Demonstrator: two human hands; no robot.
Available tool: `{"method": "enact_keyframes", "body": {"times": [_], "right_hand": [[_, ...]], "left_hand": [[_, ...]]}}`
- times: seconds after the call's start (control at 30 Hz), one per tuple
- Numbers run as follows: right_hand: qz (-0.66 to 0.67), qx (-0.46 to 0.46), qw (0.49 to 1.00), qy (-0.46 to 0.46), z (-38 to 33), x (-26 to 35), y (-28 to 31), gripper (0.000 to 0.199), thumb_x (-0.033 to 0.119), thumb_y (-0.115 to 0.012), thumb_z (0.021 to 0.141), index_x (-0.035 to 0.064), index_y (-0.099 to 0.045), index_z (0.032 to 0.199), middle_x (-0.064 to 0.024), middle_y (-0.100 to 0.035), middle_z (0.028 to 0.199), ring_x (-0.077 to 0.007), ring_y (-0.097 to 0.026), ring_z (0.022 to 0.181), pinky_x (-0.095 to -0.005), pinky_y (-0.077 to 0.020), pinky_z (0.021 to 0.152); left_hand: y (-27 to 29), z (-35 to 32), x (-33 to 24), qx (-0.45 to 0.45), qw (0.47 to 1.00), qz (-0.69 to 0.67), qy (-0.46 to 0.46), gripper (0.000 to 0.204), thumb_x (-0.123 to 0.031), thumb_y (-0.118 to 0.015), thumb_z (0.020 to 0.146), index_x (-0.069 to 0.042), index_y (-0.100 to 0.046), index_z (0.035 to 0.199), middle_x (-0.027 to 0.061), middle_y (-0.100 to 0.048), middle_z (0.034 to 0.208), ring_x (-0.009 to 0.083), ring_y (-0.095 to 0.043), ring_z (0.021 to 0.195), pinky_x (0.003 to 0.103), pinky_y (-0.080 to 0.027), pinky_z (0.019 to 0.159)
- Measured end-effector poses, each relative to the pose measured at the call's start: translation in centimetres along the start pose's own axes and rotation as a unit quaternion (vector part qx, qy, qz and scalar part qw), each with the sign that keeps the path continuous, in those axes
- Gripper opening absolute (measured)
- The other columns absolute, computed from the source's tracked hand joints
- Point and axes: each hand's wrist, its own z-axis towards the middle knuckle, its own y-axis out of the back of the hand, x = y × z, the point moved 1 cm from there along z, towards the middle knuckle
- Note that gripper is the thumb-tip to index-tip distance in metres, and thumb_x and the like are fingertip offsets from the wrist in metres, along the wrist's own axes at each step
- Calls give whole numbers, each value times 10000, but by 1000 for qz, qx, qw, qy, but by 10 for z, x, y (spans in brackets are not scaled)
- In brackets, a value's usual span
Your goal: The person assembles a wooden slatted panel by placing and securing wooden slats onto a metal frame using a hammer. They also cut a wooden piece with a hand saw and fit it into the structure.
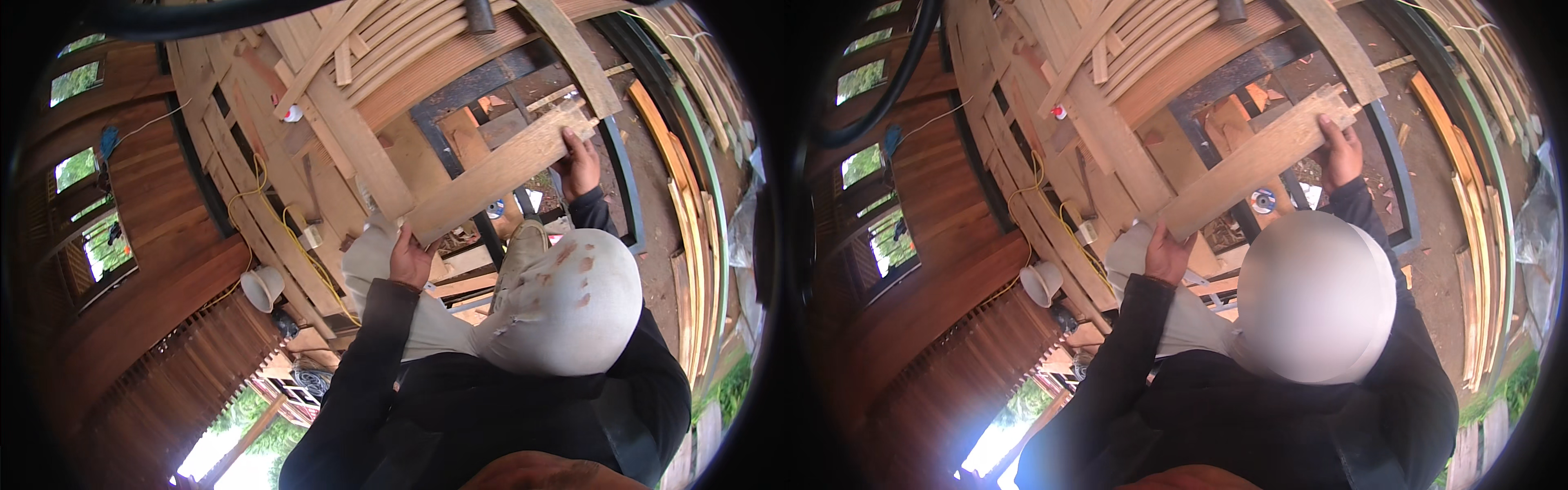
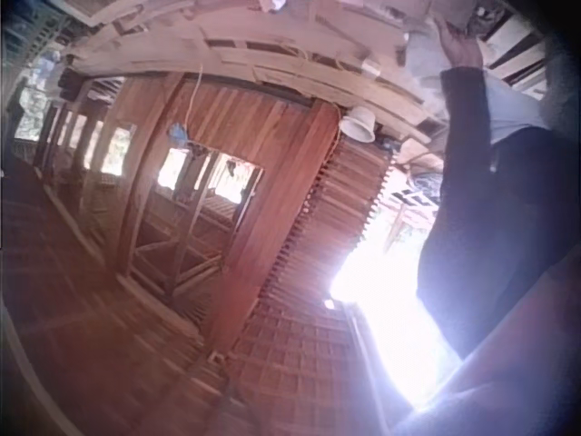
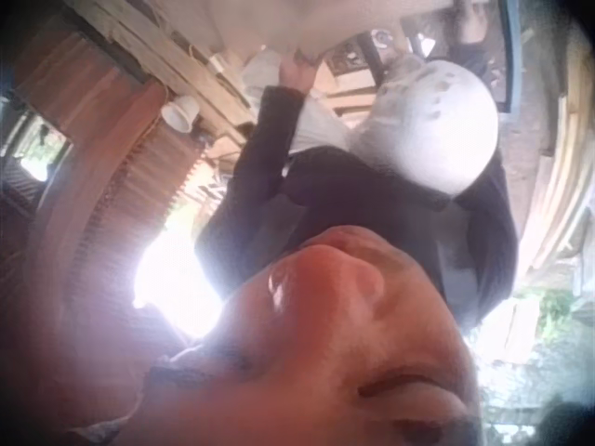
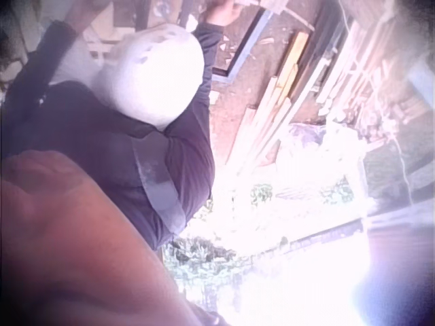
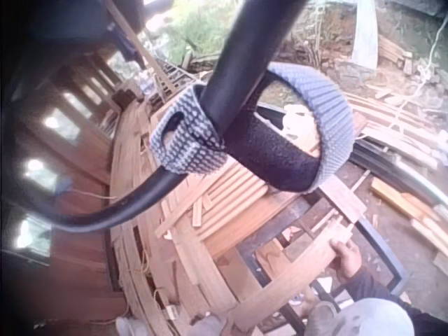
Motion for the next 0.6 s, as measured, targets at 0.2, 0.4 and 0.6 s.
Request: {"method": "enact_keyframes", "body": {"times": [0.2,0.4,0.6], "right_hand": [[-6,1,1000,4,-3,-1,-3,362,268,-626,987,19,-549,1237,-123,-688,1131,-239,-715,951,-422,-608,813],[12,12,1000,13,-8,3,11,441,249,-639,974,4,-498,1313,-145,-639,1231,-288,-662,1104,-493,-553,922],[53,-65,994,72,-20,26,12,356,297,-588,1003,31,-566,1239,-92,-675,1142,-205,-671,1027,-379,-547,888]], "left_hand": [[0,2,1,-17,1000,13,23,431,-385,-482,1057,-114,-496,1391,66,-547,1408,252,-495,1310,449,-403,1089],[-6,-3,-2,2,998,42,45,468,-360,-448,1036,-64,-488,1395,117,-524,1437,279,-474,1347,466,-373,1129],[-4,-4,-7,70,990,89,80,501,-363,-423,1032,-15,-493,1386,160,-570,1392,315,-534,1297,474,-389,1119]]}}
